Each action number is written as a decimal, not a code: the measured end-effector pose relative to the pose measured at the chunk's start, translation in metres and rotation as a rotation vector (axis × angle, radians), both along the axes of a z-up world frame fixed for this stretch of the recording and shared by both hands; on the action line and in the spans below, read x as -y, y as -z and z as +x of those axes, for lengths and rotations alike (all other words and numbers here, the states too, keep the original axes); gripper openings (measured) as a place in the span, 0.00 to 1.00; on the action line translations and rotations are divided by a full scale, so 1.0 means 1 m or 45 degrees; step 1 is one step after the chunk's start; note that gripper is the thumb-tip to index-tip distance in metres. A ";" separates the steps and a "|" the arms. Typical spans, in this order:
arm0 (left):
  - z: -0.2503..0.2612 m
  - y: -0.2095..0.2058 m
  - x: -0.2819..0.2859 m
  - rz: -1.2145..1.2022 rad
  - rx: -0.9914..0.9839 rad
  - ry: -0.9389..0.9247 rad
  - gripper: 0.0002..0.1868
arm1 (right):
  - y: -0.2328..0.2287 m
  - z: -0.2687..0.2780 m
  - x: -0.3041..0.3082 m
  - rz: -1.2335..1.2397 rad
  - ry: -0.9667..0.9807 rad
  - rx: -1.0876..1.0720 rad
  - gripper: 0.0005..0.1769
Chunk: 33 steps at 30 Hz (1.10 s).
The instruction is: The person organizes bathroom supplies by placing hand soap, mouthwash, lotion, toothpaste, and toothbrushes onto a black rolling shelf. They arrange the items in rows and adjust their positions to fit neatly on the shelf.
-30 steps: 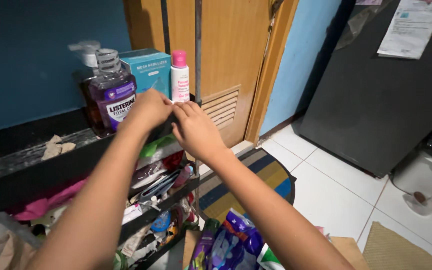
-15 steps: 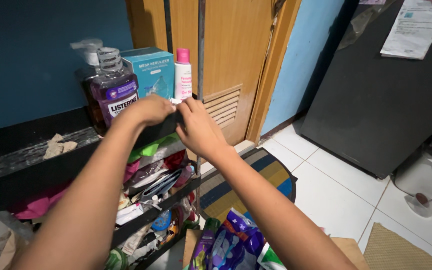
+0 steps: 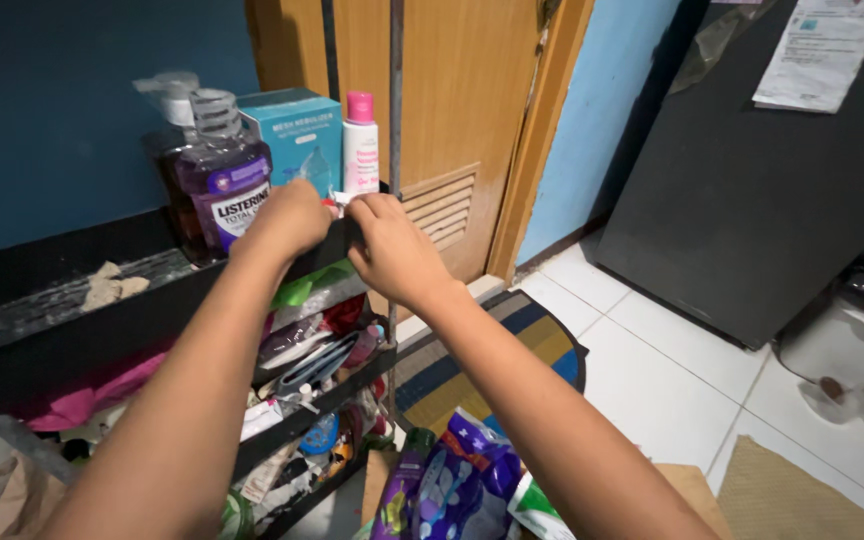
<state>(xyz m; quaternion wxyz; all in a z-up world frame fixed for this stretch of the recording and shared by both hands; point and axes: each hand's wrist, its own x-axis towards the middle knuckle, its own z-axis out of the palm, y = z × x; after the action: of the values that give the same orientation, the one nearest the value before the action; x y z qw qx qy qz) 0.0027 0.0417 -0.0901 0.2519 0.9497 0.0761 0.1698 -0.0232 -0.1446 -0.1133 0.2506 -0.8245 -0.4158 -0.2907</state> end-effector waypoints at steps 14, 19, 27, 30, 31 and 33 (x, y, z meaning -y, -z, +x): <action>-0.116 -0.033 0.069 0.097 0.187 -0.170 0.29 | -0.008 -0.026 0.069 -0.017 -0.157 0.082 0.37; -0.190 -0.001 0.134 0.350 0.895 0.193 0.38 | -0.010 -0.074 0.160 0.150 -0.256 -0.086 0.33; -0.257 0.081 0.303 -0.151 0.726 0.681 0.38 | 0.049 -0.169 0.323 0.338 0.114 -0.508 0.29; -0.268 0.120 0.367 -0.331 0.657 0.811 0.35 | 0.105 -0.198 0.377 0.440 0.229 -0.626 0.28; -0.269 0.133 0.389 -0.377 0.635 0.844 0.34 | 0.124 -0.205 0.396 0.442 0.297 -0.642 0.28; -0.272 0.161 0.430 -0.478 0.510 0.863 0.33 | 0.170 -0.215 0.427 0.476 0.421 -0.686 0.27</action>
<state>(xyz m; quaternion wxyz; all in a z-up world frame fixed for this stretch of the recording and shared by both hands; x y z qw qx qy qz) -0.2689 -0.3881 -0.2507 0.4714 0.8071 -0.2608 0.2415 -0.2384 -0.5716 -0.2832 0.4472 -0.8675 -0.1355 -0.1706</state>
